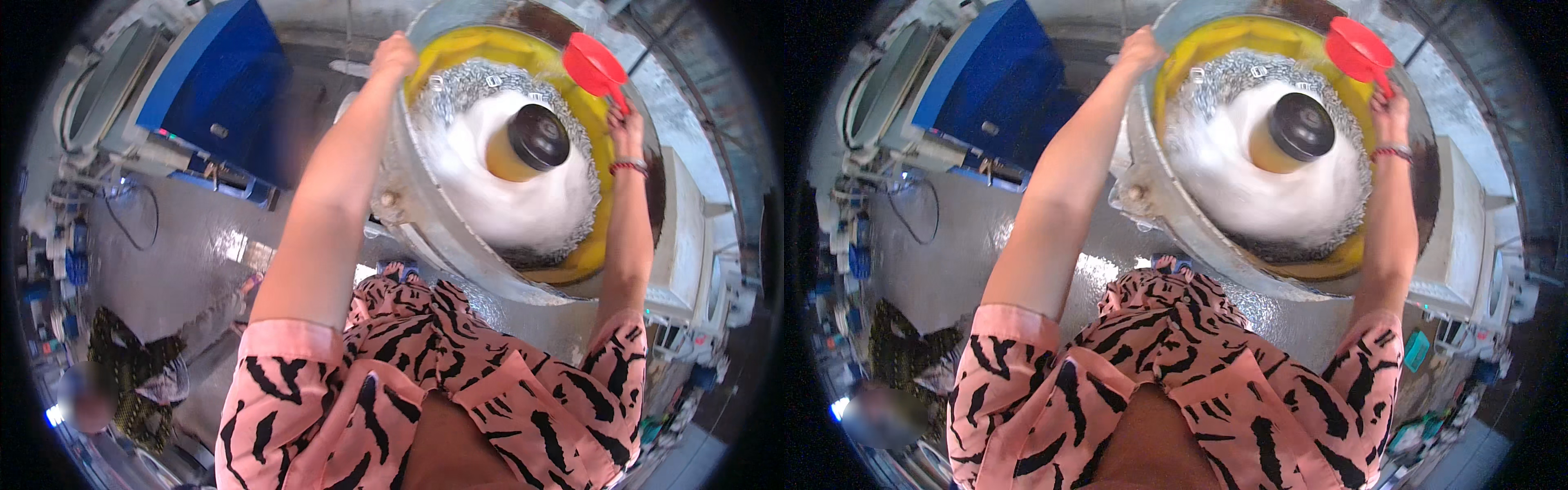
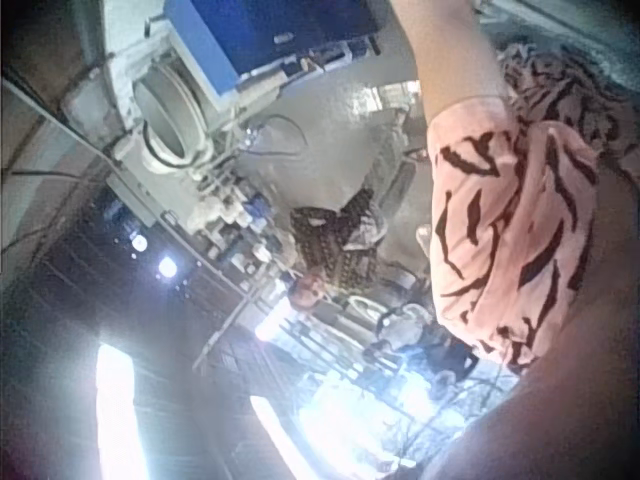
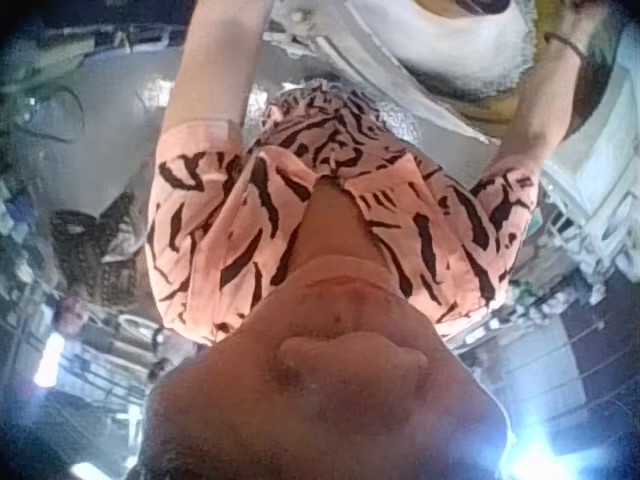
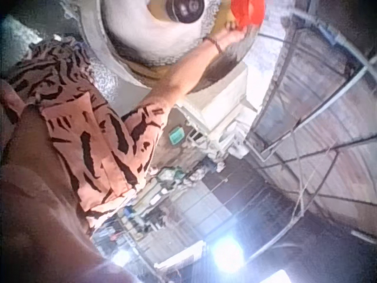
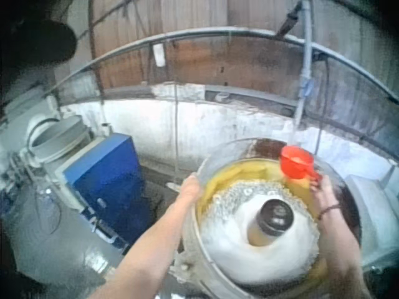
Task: The person cleans the interior of a large industrial vibrating machine by adding a white cleaning powder with a red scoop while the machine is running and water is flowing into the bowl.
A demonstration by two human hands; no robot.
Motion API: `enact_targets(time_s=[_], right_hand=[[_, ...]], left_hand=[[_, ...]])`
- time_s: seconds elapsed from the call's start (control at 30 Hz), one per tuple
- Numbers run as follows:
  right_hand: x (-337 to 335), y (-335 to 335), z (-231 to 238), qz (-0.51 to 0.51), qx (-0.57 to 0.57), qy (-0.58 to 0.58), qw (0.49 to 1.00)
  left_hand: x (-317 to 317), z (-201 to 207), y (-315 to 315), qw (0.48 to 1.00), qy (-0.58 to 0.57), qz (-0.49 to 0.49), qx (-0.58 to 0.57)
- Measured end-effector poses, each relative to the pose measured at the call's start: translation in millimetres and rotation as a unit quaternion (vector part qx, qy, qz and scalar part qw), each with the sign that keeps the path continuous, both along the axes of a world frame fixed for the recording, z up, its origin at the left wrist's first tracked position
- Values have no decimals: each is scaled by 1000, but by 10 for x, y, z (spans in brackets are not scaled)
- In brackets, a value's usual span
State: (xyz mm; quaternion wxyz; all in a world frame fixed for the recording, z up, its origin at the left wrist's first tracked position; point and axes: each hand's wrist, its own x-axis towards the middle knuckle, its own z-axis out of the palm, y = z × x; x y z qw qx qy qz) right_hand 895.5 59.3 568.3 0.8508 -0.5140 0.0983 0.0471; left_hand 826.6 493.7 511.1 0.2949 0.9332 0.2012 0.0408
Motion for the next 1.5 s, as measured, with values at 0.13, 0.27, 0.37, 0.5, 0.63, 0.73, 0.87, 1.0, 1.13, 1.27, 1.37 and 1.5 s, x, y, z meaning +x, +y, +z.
enact_targets(time_s=[0.13, 0.27, 0.37, 0.5, 0.63, 0.73, 0.87, 1.0, 1.13, 1.27, 1.37, 1.5], right_hand=[[-283, 68, 197, -61, -304, -103, 945], [-154, 55, 181, -38, -572, -214, 791], [-25, 80, 113, 3, -709, -414, 571], [-23, 187, 99, -19, -810, -257, 527], [369, -131, -192, -157, -713, -251, 636], [470, -198, -210, -32, -244, 37, 969], [339, 139, -99, -2, 29, 73, 997], [246, 267, 26, -55, 102, 115, 987], [222, 248, 14, -57, 102, 105, 988], [314, 14, -38, -32, 97, 106, 989], [285, 100, -15, -22, 114, 103, 988], [246, 47, 67, -27, 124, 70, 989]], left_hand=[[138, -115, -21, 1000, 18, -13, -6], [210, -235, 100, 999, 24, -19, -18], [217, -260, 156, 1000, 13, -10, 6], [204, -182, 88, 1000, 27, -4, -5], [179, -66, 4, 1000, 13, -4, -19], [121, -28, -41, 999, 0, -5, -45], [8, 58, 0, 999, -3, -6, -39], [-36, 138, -65, 999, -14, -10, -33], [-33, 144, -62, 999, -15, -27, -15], [-10, 191, -132, 999, -8, -36, -4], [-8, 146, -58, 999, -12, -40, 13], [74, 79, -52, 999, -10, -40, 17]])
